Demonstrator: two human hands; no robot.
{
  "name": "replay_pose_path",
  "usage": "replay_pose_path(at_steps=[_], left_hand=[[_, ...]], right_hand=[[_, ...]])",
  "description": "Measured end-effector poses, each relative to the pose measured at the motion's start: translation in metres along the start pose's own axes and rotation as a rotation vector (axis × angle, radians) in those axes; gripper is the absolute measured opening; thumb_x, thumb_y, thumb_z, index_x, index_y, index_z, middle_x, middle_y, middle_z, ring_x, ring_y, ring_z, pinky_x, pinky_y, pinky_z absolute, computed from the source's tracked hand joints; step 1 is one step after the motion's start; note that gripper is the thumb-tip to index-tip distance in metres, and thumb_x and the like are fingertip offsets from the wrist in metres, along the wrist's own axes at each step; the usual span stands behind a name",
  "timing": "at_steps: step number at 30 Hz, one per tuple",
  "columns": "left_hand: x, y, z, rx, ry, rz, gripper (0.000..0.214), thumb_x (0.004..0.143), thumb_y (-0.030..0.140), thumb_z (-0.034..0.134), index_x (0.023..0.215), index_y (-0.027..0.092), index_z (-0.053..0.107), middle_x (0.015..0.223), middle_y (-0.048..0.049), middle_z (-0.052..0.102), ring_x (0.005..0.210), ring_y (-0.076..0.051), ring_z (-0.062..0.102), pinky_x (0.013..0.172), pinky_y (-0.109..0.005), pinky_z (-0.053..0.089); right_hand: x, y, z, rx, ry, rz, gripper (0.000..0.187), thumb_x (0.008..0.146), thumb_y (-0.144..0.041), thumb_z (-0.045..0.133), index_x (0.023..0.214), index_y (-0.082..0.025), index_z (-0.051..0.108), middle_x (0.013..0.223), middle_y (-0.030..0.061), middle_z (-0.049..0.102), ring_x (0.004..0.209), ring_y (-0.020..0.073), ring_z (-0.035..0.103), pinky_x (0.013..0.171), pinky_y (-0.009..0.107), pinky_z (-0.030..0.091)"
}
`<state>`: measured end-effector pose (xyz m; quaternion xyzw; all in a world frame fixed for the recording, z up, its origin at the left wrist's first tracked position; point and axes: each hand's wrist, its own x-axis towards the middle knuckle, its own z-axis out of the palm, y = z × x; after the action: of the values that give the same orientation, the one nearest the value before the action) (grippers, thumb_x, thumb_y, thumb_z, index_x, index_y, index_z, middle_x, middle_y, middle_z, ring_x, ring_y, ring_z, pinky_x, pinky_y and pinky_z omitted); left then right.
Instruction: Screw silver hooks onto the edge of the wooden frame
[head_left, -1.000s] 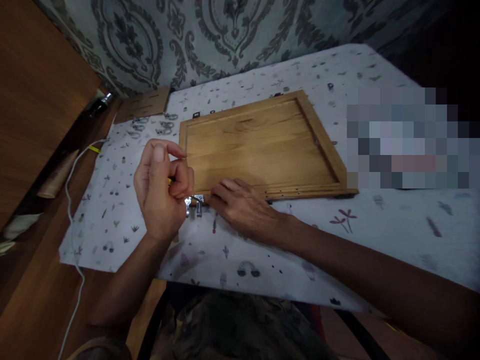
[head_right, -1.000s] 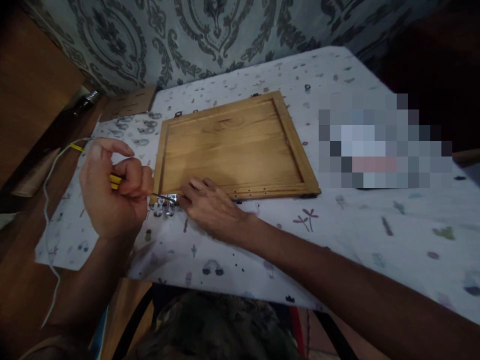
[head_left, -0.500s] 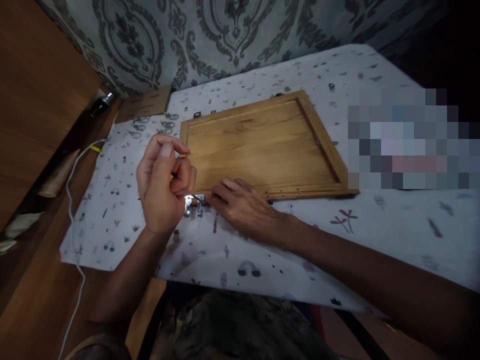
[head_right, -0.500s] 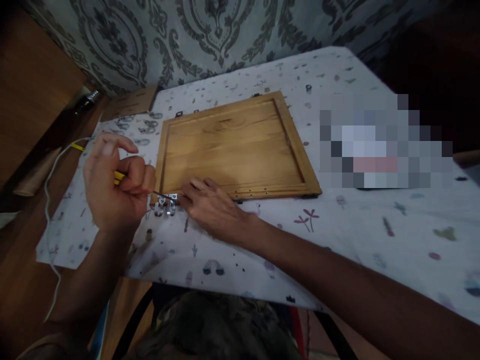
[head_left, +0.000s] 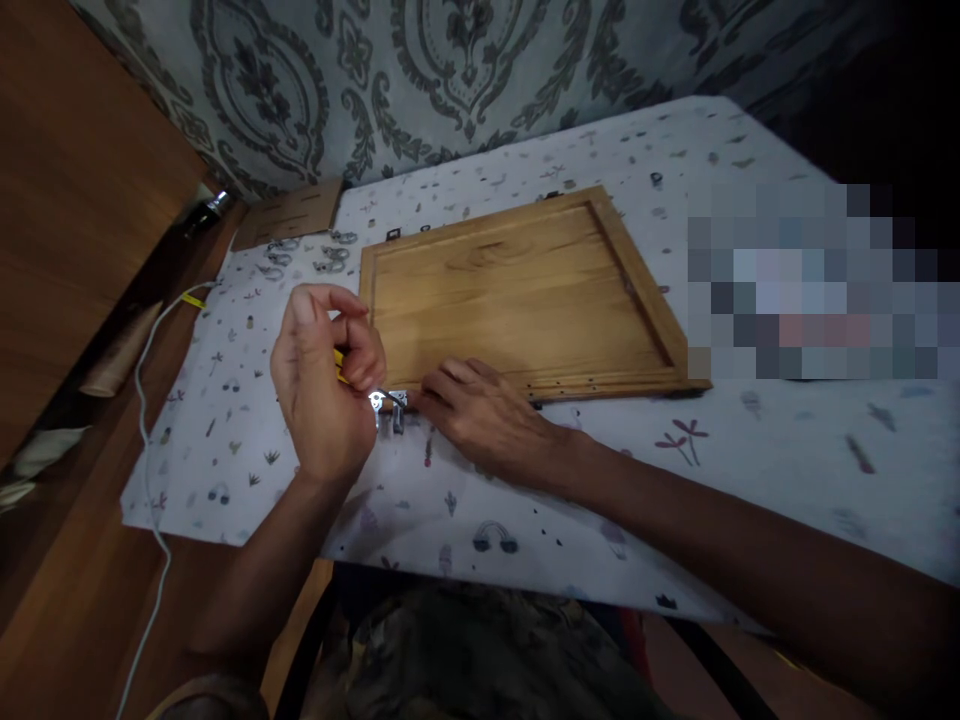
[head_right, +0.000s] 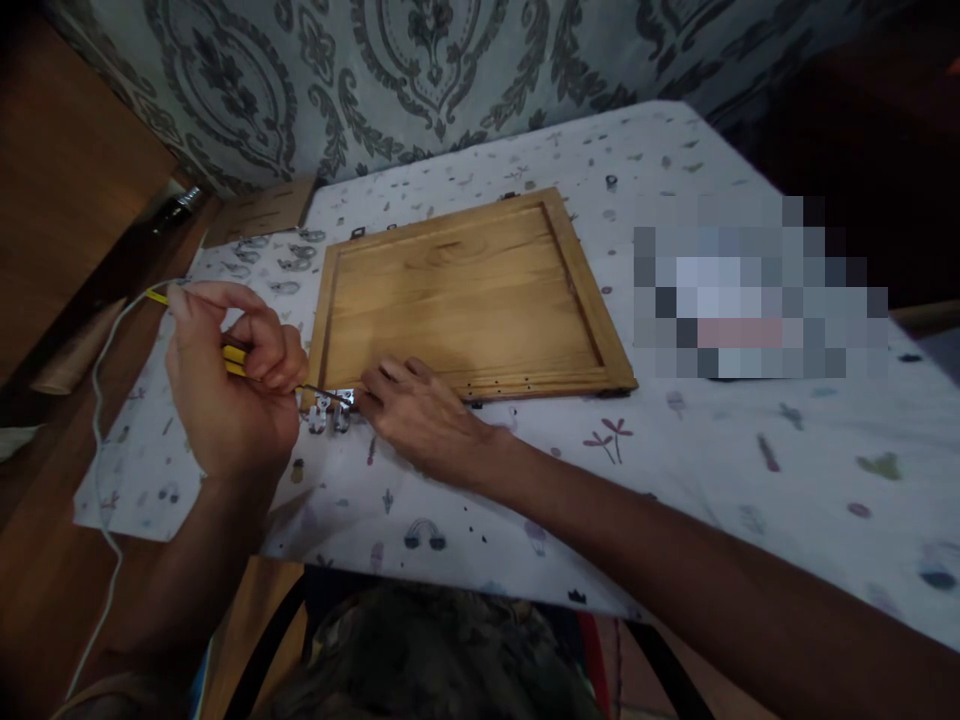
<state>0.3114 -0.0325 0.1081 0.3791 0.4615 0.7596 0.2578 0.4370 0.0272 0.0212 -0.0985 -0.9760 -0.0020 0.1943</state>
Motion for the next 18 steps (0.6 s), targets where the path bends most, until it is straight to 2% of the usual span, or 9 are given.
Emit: replay_pose_path(at_steps=[5, 12, 15, 18], left_hand=[[0.0049, -0.0013, 0.0009, 0.002, 0.002, 0.012, 0.046, 0.088, 0.058, 0.072, 0.070, 0.019, 0.058, 0.042, 0.0108, 0.025, 0.036, -0.005, 0.014, 0.036, -0.019, 0.014], [0.0059, -0.0014, -0.0020, -0.002, -0.043, -0.025, 0.039, 0.097, 0.048, 0.066, 0.071, 0.019, 0.059, 0.042, 0.0107, 0.024, 0.036, -0.005, 0.014, 0.037, -0.019, 0.014], [0.0051, -0.0012, -0.0033, 0.002, -0.041, -0.034, 0.039, 0.099, 0.047, 0.063, 0.071, 0.020, 0.060, 0.044, 0.0094, 0.026, 0.037, -0.006, 0.019, 0.038, -0.021, 0.018], [0.0026, 0.0004, -0.0059, 0.020, -0.034, -0.024, 0.037, 0.098, 0.048, 0.064, 0.073, 0.021, 0.061, 0.048, 0.0066, 0.036, 0.041, -0.008, 0.033, 0.042, -0.022, 0.030]], right_hand=[[-0.0004, 0.0002, 0.0002, 0.005, -0.009, -0.002, 0.021, 0.100, -0.013, 0.058, 0.116, -0.009, 0.070, 0.097, 0.0110, 0.066, 0.095, 0.0241, 0.050, 0.081, 0.036, 0.039], [0.0000, 0.0009, 0.0003, 0.002, -0.014, 0.002, 0.020, 0.099, -0.013, 0.059, 0.116, -0.009, 0.069, 0.096, 0.0104, 0.066, 0.094, 0.0244, 0.050, 0.080, 0.036, 0.038], [0.0003, 0.0007, 0.0002, 0.003, -0.019, -0.002, 0.020, 0.099, -0.013, 0.059, 0.116, -0.008, 0.069, 0.097, 0.0110, 0.066, 0.095, 0.0246, 0.050, 0.080, 0.036, 0.038], [-0.0002, 0.0002, -0.0002, 0.002, -0.023, -0.002, 0.021, 0.099, -0.012, 0.059, 0.117, -0.008, 0.069, 0.100, 0.0116, 0.066, 0.096, 0.0246, 0.050, 0.082, 0.036, 0.037]])
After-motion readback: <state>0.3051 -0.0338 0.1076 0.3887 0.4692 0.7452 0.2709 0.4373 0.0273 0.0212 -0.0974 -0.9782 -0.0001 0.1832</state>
